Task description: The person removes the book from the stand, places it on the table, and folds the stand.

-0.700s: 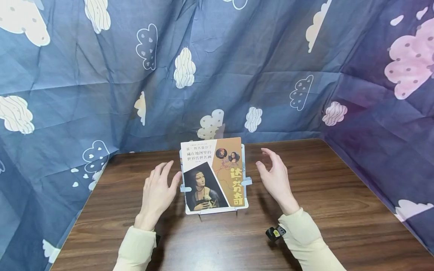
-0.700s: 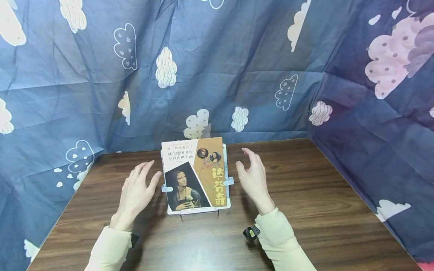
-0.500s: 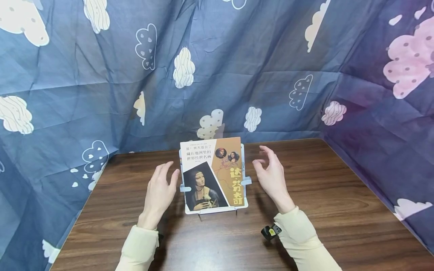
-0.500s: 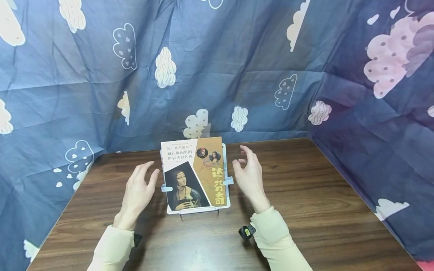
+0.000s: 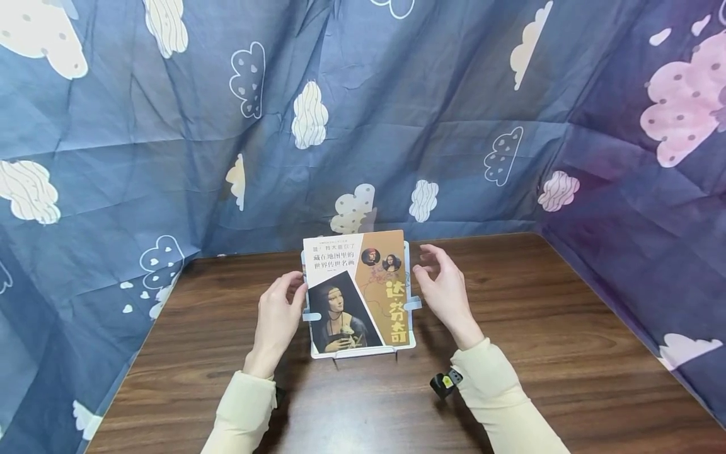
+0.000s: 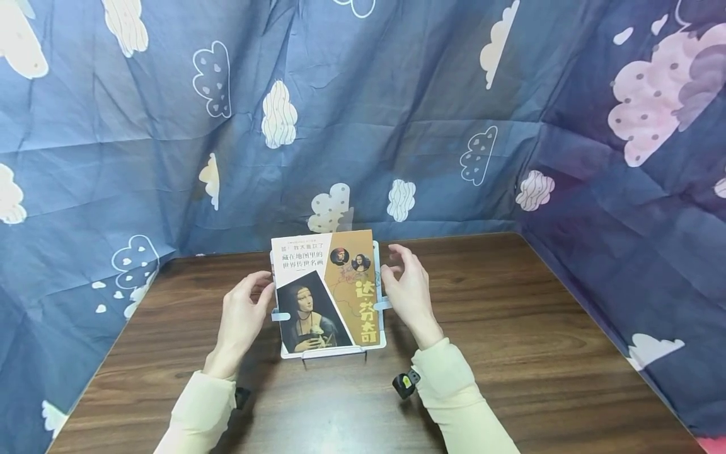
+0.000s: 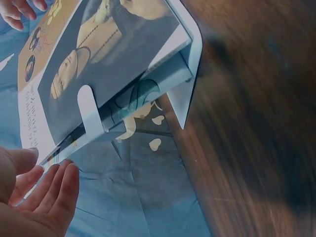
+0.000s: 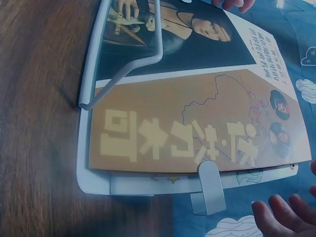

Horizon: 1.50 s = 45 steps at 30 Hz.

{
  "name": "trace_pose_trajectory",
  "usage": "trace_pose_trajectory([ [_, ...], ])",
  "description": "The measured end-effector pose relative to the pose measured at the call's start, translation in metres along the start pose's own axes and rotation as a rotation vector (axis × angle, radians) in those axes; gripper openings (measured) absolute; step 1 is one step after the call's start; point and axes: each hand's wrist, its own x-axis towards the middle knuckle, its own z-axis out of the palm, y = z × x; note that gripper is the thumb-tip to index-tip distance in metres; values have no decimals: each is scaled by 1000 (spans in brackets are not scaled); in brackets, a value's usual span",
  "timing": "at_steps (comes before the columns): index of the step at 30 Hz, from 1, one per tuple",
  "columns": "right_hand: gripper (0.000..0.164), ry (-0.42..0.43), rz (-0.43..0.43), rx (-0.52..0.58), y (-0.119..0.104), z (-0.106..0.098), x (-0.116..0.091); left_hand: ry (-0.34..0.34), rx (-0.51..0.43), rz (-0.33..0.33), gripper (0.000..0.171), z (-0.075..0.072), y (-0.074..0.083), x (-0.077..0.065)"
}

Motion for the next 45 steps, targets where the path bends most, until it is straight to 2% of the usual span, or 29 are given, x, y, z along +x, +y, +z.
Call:
trace_pose_trajectory([
  [4,32,-20,0,-7,0,5,3,-4,-15,-18,21,1,0,1],
  [9,27,-54,12,-36,-1,7,8,-30,-22,-76,22,2,-1,2],
  [14,29,-114,76,-12,0,9,10,-87,-44,-134,21,4,-1,7],
  [18,32,-141,135,5,0,14,9,-103,-55,-172,21,6,0,9],
  [28,33,-67,162,-76,-7,24,6,-128,-106,-225,25,7,2,10],
  [33,32,-49,190,-79,-6,28,3,-152,-116,-255,25,7,3,9],
  [38,31,-29,189,-90,-5,30,2,-150,-133,-240,25,7,4,9],
  [45,30,-19,182,-100,-5,31,2,-149,-143,-260,26,6,4,9],
])
